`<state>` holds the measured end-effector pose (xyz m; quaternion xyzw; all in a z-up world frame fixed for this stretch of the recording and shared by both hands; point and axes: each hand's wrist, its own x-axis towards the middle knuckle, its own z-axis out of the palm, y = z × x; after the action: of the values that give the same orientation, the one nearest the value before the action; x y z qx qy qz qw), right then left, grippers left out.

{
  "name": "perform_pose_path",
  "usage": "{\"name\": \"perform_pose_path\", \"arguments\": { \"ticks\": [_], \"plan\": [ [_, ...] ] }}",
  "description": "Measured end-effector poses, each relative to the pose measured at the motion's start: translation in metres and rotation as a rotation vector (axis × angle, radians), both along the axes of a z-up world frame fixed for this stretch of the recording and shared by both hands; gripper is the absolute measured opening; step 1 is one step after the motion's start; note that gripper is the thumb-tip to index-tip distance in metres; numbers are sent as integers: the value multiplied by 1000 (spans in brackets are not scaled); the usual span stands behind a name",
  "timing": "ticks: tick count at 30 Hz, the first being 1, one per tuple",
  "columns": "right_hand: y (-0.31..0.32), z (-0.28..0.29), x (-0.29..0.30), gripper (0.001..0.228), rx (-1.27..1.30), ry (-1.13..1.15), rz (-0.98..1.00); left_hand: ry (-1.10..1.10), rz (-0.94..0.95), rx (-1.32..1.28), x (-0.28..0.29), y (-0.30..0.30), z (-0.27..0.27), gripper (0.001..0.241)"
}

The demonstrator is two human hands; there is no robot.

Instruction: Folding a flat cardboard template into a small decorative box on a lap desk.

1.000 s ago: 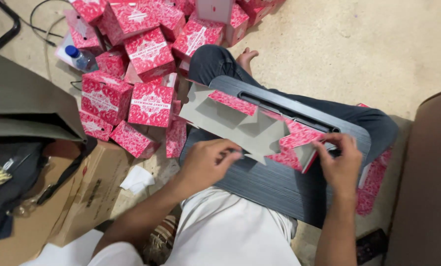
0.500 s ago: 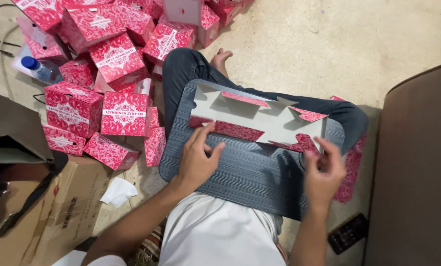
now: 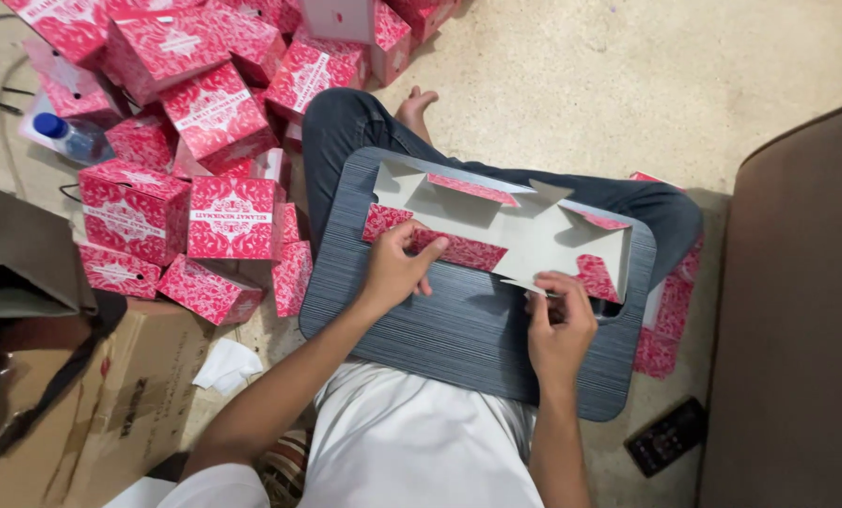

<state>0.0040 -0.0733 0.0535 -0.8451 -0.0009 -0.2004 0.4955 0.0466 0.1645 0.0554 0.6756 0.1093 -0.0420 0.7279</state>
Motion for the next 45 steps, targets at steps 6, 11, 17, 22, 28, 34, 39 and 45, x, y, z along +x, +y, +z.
{"name": "perform_pose_path", "arguments": {
  "ticks": [6,11,17,22,28,34,39,45],
  "plan": [
    [3,9,-2,9,110,-118,-4,-44,-5,-62,-2,-16,-24,14],
    [15,27,-1,10,-29,-232,-24,-53,31,-38,-5,-25,-23,18],
    [25,26,1,9,-152,-289,-20,-99,33,-10,-15,-27,-13,14],
    [26,29,2,11,-192,-304,-47,-131,21,12,-20,-30,4,14],
    [27,37,2,16,-243,-329,32,-210,-22,147,-24,-34,13,13],
    [27,38,5,20,-240,-308,108,-323,-10,175,-23,-35,9,15],
    [26,44,5,12,-207,-295,100,-359,-66,141,-22,-33,5,12],
    [8,47,5,13,-197,-315,21,-369,-190,43,-27,-13,47,42]
  ]
}}
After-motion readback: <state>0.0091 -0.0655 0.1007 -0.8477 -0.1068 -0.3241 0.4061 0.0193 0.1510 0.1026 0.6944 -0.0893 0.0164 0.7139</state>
